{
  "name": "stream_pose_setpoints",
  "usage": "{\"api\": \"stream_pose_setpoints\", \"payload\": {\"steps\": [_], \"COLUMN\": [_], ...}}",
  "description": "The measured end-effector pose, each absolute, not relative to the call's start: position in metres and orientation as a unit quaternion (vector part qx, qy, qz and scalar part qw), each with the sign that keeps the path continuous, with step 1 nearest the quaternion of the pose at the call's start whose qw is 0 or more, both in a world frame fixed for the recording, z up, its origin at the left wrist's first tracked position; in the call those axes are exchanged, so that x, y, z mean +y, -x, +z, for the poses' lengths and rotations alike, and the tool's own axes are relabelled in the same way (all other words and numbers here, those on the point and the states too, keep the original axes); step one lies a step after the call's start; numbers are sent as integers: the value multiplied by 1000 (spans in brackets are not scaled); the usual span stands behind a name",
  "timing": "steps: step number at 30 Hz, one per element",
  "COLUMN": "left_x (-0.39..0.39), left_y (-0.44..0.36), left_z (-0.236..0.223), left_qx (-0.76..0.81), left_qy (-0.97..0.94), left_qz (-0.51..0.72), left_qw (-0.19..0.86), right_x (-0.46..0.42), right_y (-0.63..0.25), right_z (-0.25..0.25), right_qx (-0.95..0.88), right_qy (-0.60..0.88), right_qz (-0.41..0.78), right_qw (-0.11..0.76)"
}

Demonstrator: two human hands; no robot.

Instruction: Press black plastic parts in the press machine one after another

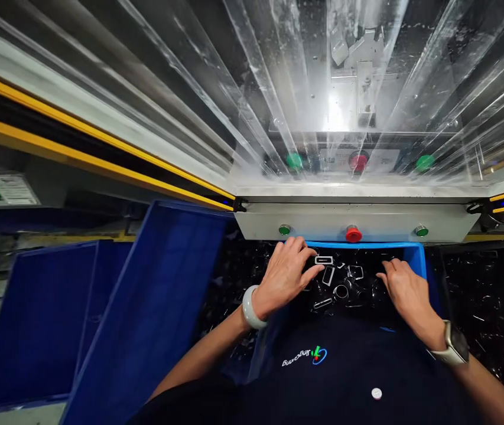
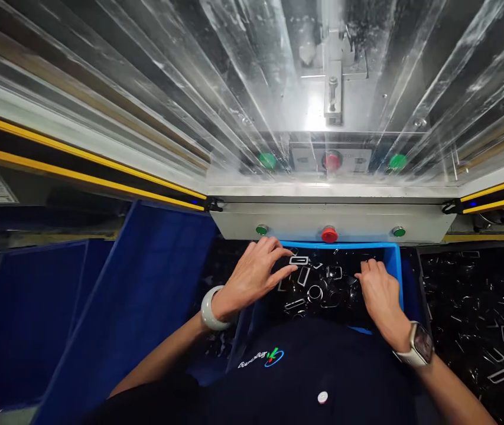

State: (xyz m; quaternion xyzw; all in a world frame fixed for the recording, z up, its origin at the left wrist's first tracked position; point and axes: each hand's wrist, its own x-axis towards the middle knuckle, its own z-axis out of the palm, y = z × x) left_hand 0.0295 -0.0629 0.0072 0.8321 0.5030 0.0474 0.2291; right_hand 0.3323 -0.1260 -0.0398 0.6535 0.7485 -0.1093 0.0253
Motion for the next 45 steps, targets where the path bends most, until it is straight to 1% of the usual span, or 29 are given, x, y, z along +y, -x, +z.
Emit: {"api": "stream_pose_setpoints", "payload": {"steps": [3, 9, 14, 16, 18, 19, 21, 23, 25, 27, 29, 33, 36, 39, 42, 45], "left_x": [-60, -66, -80, -84, -86, -85, -84, -81, -79, -76, -73, -67, -64, -60, -53, -45], "left_y": [-34, -42, -41, -41, -43, -44, -49, -54, -58, -62, -66, -78, -87, -94, -97, -98], "left_z": [6, 8, 16, 16, 13, 11, 6, 3, 4, 7, 10, 10, 9, 8, 12, 20], "left_qx": [486, 504, 473, 457, 450, 451, 461, 466, 452, 431, 416, 409, 400, 386, 371, 350], "left_qy": [-832, -793, -739, -699, -657, -641, -630, -650, -689, -722, -736, -734, -733, -751, -781, -782], "left_qz": [50, 78, 181, 234, 297, 331, 387, 415, 417, 409, 411, 435, 445, 427, 391, 377], "left_qw": [264, 332, 444, 497, 527, 525, 491, 434, 383, 355, 342, 325, 324, 322, 316, 353], "right_x": [-122, -127, -128, -126, -123, -120, -116, -111, -108, -104, -99, -87, -78, -67, -57, -49], "right_y": [-330, -336, -327, -326, -327, -328, -331, -335, -338, -339, -337, -319, -296, -279, -274, -276], "right_z": [-57, -61, -49, -39, -29, -24, -16, -8, 0, 10, 21, 47, 60, 61, 57, 54], "right_qx": [756, 747, 723, 712, 702, 699, 701, 695, 666, 629, 593, 508, 499, 510, 523, 519], "right_qy": [-643, -647, -665, -674, -680, -680, -669, -652, -641, -634, -638, -634, -600, -597, -604, -624], "right_qz": [-118, -149, -186, -198, -212, -221, -246, -294, -348, -381, -396, -457, -499, -509, -500, -467], "right_qw": [47, 34, 29, 23, 9, 0, -20, -74, -161, -239, -290, -361, -378, -354, -335, -351]}}
